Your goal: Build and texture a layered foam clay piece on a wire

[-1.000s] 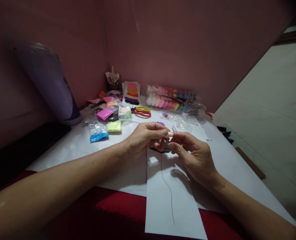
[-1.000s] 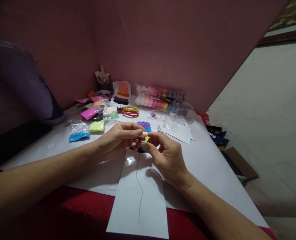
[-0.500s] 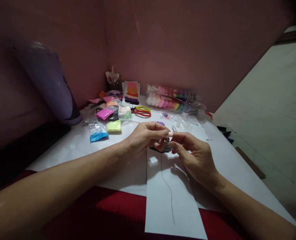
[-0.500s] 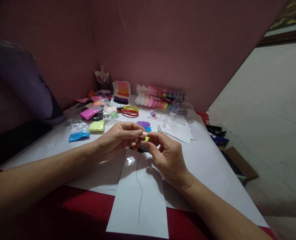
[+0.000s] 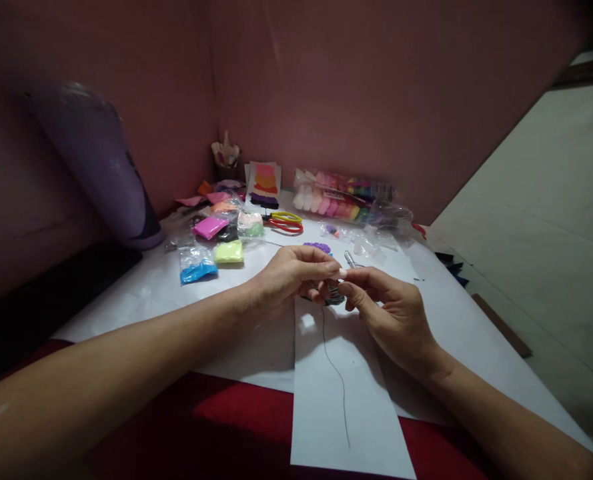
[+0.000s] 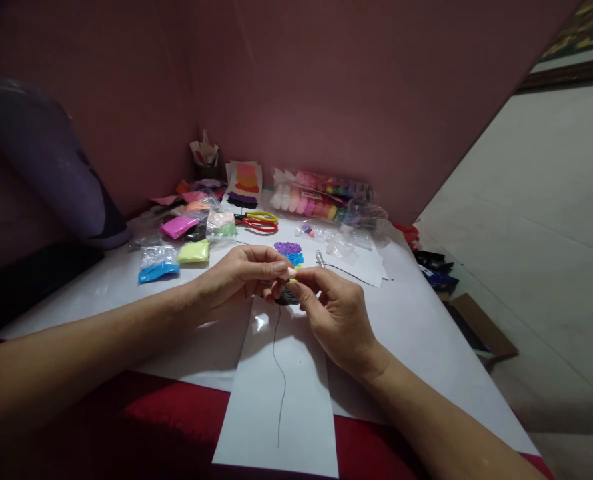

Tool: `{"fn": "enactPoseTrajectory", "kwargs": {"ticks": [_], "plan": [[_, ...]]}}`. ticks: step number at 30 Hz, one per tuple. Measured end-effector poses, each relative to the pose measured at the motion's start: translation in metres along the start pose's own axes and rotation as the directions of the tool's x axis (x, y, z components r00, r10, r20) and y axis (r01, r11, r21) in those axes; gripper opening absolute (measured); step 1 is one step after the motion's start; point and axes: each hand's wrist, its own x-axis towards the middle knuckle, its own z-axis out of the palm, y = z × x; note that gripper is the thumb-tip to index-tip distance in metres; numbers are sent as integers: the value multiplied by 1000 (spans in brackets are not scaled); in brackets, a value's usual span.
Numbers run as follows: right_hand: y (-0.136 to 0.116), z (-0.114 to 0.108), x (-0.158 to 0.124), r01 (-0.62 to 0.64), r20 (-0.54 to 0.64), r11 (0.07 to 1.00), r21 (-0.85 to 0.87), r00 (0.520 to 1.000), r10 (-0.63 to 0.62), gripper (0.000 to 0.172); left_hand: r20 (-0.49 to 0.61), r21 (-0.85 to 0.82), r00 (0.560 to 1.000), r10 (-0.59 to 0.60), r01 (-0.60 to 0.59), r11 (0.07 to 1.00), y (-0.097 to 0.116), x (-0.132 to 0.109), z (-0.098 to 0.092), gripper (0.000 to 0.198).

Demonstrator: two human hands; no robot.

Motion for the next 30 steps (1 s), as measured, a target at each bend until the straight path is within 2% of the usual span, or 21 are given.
{"fn": "enactPoseTrajectory", "kwargs": {"ticks": [12,21,30], "plan": [[-1,0,-1,14,-2,999,-29,1000,-14,8,28,-24,1000,10,-9,1000,0,-1,-1,19],[-5,1,1,15,19,1000,28,1000,-15,3,5,-10,1000,-22,22,1000,-1,1,-1,30],[-6,0,1,47,-27,999,-17,999,-47,3,79,27,997,-13,11,1000,-3,2,-3,30]]}}
